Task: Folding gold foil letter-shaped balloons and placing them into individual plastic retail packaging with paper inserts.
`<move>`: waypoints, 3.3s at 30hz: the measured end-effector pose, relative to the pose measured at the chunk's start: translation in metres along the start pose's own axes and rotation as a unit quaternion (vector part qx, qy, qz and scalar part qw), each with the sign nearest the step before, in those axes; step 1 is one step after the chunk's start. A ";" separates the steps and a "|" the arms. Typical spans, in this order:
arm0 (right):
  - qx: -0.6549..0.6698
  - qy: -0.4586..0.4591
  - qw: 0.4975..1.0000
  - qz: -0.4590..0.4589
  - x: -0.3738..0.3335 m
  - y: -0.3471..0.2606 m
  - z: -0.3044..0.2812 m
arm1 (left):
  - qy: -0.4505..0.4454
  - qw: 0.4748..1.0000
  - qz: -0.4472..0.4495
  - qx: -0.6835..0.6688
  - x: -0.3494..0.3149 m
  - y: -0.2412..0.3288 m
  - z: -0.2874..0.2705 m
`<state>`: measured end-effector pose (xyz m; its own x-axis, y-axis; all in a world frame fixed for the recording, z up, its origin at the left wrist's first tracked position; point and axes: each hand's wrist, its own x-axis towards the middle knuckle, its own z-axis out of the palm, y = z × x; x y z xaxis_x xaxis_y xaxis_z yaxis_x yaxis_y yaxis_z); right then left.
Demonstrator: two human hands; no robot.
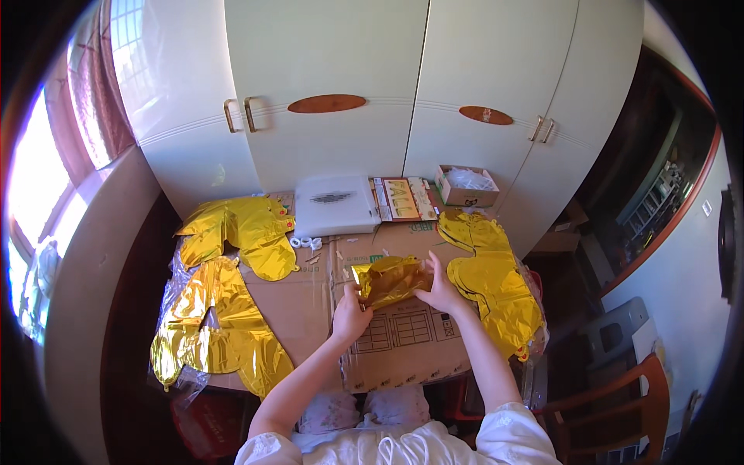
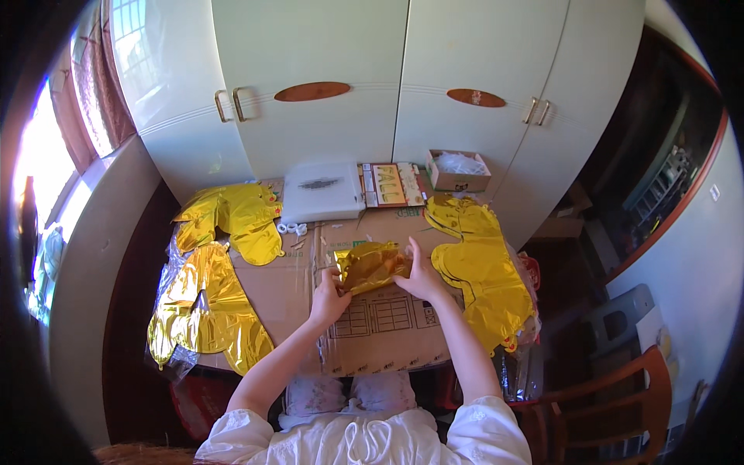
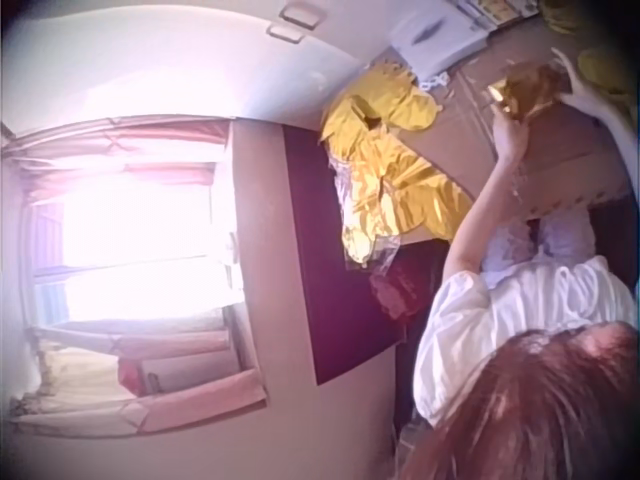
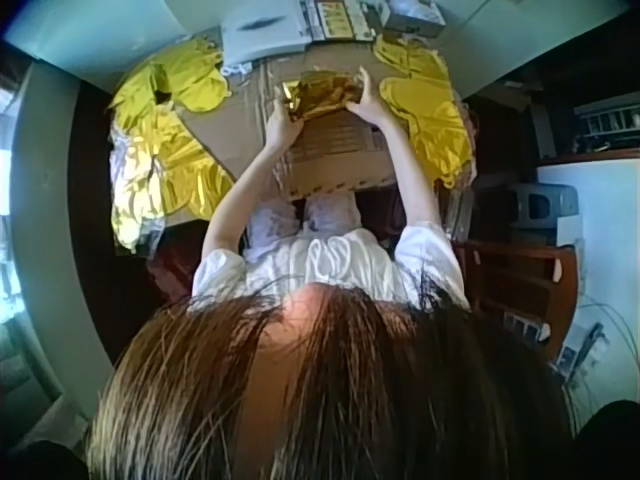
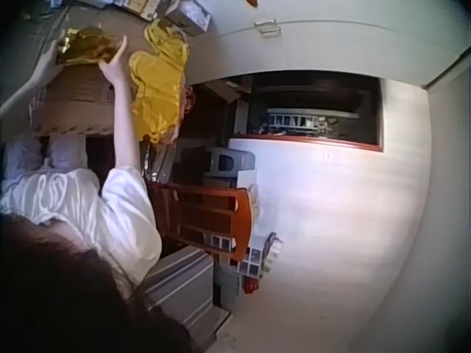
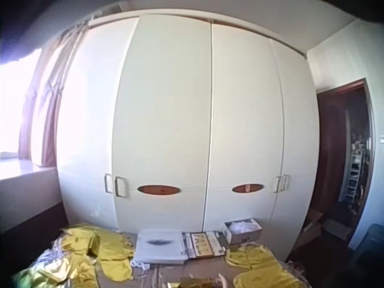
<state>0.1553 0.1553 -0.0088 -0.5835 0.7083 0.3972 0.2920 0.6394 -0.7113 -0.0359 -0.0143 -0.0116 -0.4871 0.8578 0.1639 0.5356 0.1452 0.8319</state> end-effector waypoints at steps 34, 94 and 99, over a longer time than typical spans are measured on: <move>-0.225 -0.148 0.923 -0.275 -0.074 -0.025 -0.024 | -0.105 0.906 0.341 0.227 -0.045 -0.012 -0.049; -0.284 -0.130 0.925 -0.215 -0.006 -0.038 0.038 | -0.202 0.879 0.329 0.280 -0.061 -0.002 -0.057; -0.161 -0.162 0.942 -0.245 -0.062 -0.074 0.018 | -0.217 0.880 0.313 0.284 -0.067 0.003 -0.072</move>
<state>0.1562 0.0592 0.0089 -0.8932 0.2103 0.3975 0.1123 0.9602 -0.2557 -0.0514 -0.1067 0.0177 0.2684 0.9471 0.1759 0.9236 -0.3049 0.2322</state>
